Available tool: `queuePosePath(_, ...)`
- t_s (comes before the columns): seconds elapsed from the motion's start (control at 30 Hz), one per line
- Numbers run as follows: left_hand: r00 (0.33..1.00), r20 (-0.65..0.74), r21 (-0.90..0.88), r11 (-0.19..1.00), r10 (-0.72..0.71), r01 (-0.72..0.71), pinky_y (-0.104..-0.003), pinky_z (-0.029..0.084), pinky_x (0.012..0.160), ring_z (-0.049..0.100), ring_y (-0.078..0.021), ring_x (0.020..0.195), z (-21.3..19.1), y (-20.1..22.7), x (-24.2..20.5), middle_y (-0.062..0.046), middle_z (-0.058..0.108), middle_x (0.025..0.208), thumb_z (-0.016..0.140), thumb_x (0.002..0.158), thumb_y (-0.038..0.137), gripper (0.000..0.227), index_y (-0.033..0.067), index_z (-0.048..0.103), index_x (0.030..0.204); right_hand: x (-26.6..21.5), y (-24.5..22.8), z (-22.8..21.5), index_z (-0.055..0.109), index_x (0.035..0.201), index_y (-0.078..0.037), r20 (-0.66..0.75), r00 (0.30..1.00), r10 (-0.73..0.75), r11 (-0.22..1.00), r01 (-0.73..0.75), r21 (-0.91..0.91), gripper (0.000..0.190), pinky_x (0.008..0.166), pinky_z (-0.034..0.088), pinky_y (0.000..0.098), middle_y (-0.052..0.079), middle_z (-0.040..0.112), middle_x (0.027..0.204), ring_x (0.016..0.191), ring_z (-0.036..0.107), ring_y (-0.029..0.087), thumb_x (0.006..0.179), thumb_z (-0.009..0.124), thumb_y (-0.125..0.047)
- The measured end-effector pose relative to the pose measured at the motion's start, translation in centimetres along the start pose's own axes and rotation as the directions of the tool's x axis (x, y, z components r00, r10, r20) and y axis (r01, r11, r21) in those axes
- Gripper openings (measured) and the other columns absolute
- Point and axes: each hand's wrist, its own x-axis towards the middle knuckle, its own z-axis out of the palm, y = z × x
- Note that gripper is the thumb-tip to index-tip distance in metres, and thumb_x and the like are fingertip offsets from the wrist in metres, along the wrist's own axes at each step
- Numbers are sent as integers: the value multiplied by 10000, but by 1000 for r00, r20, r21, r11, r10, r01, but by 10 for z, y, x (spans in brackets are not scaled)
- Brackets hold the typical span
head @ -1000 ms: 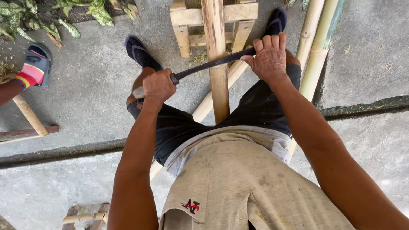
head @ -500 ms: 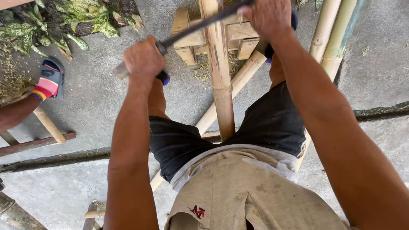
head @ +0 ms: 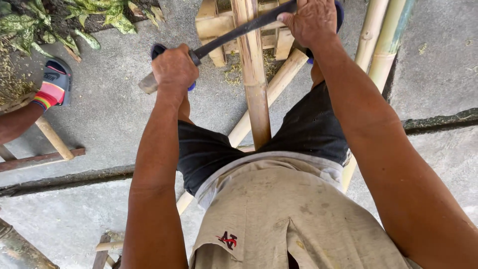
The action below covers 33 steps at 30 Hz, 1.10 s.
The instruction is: Shaving and tapering bamboo poles using a machete.
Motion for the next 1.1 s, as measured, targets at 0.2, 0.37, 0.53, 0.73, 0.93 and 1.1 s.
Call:
queuePosePath(0.2, 998, -60, -32, 999, 31, -33, -453, 554, 724, 724, -275, 785, 30, 4, -59, -135, 740, 853, 617, 1010, 260, 180, 127, 722, 1073, -66, 6, 44, 427, 1489, 92, -205, 964, -167, 944, 97, -316, 903, 1237, 104, 554, 282, 506, 1320, 1408, 340, 461, 1147, 333, -738)
queuePosePath(0.37, 997, -42, -55, 996, 71, -73, -476, 583, 640, 747, -286, 722, 58, 8, -94, -148, 729, 786, 608, 979, 214, 178, 81, 722, 1015, -123, 2, 59, 401, 1493, 48, -76, 995, -60, 996, 55, -68, 913, 1257, 26, 566, 252, 447, 1348, 1420, 296, 446, 1054, 383, -752)
queuePosePath(0.53, 972, -176, -40, 985, 158, -167, -497, 570, 637, 722, -347, 717, 62, -1, -83, -174, 728, 764, 649, 874, 172, 134, 91, 742, 925, -115, 14, 75, 431, 1466, 55, -173, 976, -132, 989, 119, -86, 899, 1238, 40, 573, 241, 453, 1340, 1388, 319, 444, 1038, 415, -736)
queuePosePath(0.73, 969, -218, -44, 990, 120, -132, -542, 559, 667, 720, -407, 772, 59, 1, -82, -207, 719, 823, 650, 905, 204, 140, 100, 743, 920, -102, 18, 78, 446, 1427, 87, -210, 960, -183, 977, 154, -147, 802, 1285, 114, 598, 297, 482, 1380, 1406, 376, 472, 1163, 414, -670)
queuePosePath(0.93, 976, -164, -23, 989, 142, -148, -533, 565, 650, 724, -397, 782, 31, 9, -71, -208, 719, 836, 648, 907, 219, 162, 82, 732, 928, -105, 6, 56, 482, 1377, 64, -166, 979, -122, 990, 132, 51, 779, 1219, 128, 619, 294, 490, 1331, 1372, 368, 487, 1072, 493, -652)
queuePosePath(1.1, 975, -114, 83, 980, 191, -183, -479, 583, 695, 727, -350, 848, 37, 5, -89, -192, 727, 893, 651, 873, 154, 141, 83, 737, 960, -124, 15, 85, 482, 1399, 30, -274, 952, -137, 977, 176, 120, 774, 1212, 110, 620, 268, 502, 1357, 1374, 348, 475, 1054, 490, -663)
